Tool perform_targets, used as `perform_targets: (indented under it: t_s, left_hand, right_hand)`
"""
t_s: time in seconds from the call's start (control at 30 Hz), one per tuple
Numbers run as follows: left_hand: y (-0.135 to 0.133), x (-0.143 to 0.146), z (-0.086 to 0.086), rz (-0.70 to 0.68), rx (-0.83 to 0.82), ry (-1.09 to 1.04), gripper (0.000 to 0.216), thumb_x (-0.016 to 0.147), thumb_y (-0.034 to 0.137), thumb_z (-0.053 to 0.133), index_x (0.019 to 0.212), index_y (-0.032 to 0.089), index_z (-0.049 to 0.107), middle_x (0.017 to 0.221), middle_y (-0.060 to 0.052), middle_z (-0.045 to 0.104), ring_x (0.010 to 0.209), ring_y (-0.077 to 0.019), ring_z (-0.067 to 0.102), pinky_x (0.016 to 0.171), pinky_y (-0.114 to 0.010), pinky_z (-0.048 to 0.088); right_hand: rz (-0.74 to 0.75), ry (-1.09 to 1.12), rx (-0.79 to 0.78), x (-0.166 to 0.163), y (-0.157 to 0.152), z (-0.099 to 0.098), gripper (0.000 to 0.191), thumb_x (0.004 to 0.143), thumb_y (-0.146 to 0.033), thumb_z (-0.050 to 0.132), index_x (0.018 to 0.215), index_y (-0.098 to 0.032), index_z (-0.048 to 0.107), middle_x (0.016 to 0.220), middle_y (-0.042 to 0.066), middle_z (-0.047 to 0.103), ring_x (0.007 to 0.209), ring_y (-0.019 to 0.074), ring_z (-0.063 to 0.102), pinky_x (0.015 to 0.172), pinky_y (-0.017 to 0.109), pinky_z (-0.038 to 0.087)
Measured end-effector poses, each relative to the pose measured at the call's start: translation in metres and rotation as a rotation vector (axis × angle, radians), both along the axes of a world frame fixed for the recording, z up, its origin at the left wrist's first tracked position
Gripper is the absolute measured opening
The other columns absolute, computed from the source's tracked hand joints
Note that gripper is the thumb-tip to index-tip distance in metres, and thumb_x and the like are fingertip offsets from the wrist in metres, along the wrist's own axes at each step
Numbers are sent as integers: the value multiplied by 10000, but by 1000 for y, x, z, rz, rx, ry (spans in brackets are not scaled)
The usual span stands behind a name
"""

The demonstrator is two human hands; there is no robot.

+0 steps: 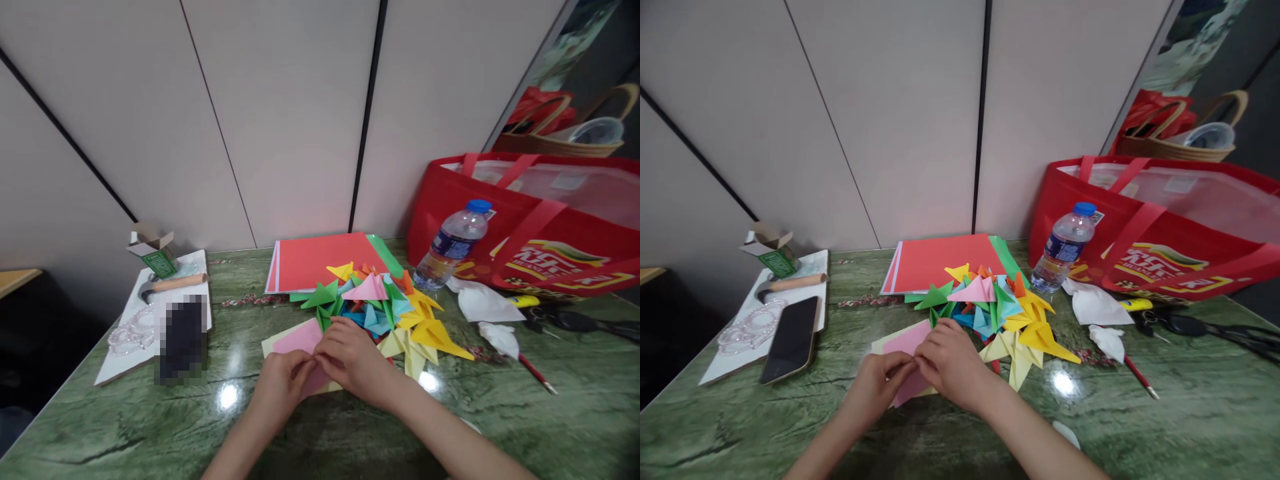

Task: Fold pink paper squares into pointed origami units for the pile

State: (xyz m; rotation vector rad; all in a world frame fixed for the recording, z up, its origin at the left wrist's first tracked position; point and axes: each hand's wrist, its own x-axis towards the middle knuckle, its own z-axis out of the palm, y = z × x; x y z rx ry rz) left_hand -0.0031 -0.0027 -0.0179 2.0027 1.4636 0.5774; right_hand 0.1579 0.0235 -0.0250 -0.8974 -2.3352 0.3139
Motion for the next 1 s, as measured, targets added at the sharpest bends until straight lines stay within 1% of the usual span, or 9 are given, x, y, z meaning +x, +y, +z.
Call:
perform_targets:
  t_s: [0.1,0.17,0.23,0.37,0.53,0.67,0.8,0.93,1.0]
  left_hand:
    - [0,-2,0,-11,34,75,323,832,249,404,706,150,684,600,-35,655,537,-133,530,527,-212,316]
    - [2,-5,-1,-6,49,124,327,825,246,409,664,154,679,564,-34,639,517,-134,516,515,-216,301]
    - [4,-9,0,10,46,135,332,818,262,418,627,156,667,540,-31,622,509,-135,506,509,-217,295]
    - [9,-16,2,48,34,92,306,797,278,437,635,163,670,545,-25,614,515,-142,504,510,-215,302]
    - [12,-19,2,75,27,22,306,786,302,453,616,161,665,556,-30,614,532,-156,512,514,-216,322]
    - [12,-17,1,86,20,-22,305,794,300,446,650,157,674,597,-40,640,570,-169,550,541,-221,348]
    - [11,-16,1,74,23,-15,316,803,288,425,664,149,673,626,-53,656,597,-183,573,562,-230,367]
    - [11,-18,0,82,36,3,305,798,282,433,668,150,674,637,-57,666,596,-185,578,560,-234,367]
    - [11,-20,0,98,46,10,309,799,290,432,671,148,676,634,-56,665,588,-182,572,554,-234,365]
  right_hand:
    - [-49,-23,-19,-1,1,-2,94,757,-153,551,690,-176,613,628,13,613,661,149,533,689,288,384]
    - [-78,-27,-54,0,2,-3,76,725,-135,564,685,-176,614,631,13,614,654,150,537,646,269,377]
    - [-103,-20,-84,2,3,-3,91,714,-118,556,685,-178,618,640,12,619,655,149,543,633,257,374]
    - [-146,-6,-141,7,7,1,130,726,-106,522,682,-177,622,646,17,623,660,150,553,612,240,378]
    - [-182,-15,-198,15,14,4,140,738,-113,510,697,-179,625,694,30,647,713,165,573,653,247,394]
    - [-228,-69,-235,18,16,4,118,731,-122,519,721,-175,624,725,38,653,743,174,584,660,251,391]
    - [-280,-135,-266,18,15,4,97,741,-147,517,737,-170,611,729,41,648,728,178,589,628,250,375]
    - [-354,-183,-253,20,18,2,109,751,-132,494,722,-161,595,704,48,632,681,178,584,586,250,358]
    - [-390,-156,-254,21,19,2,125,760,-114,476,716,-156,586,696,50,624,649,173,576,563,249,354]
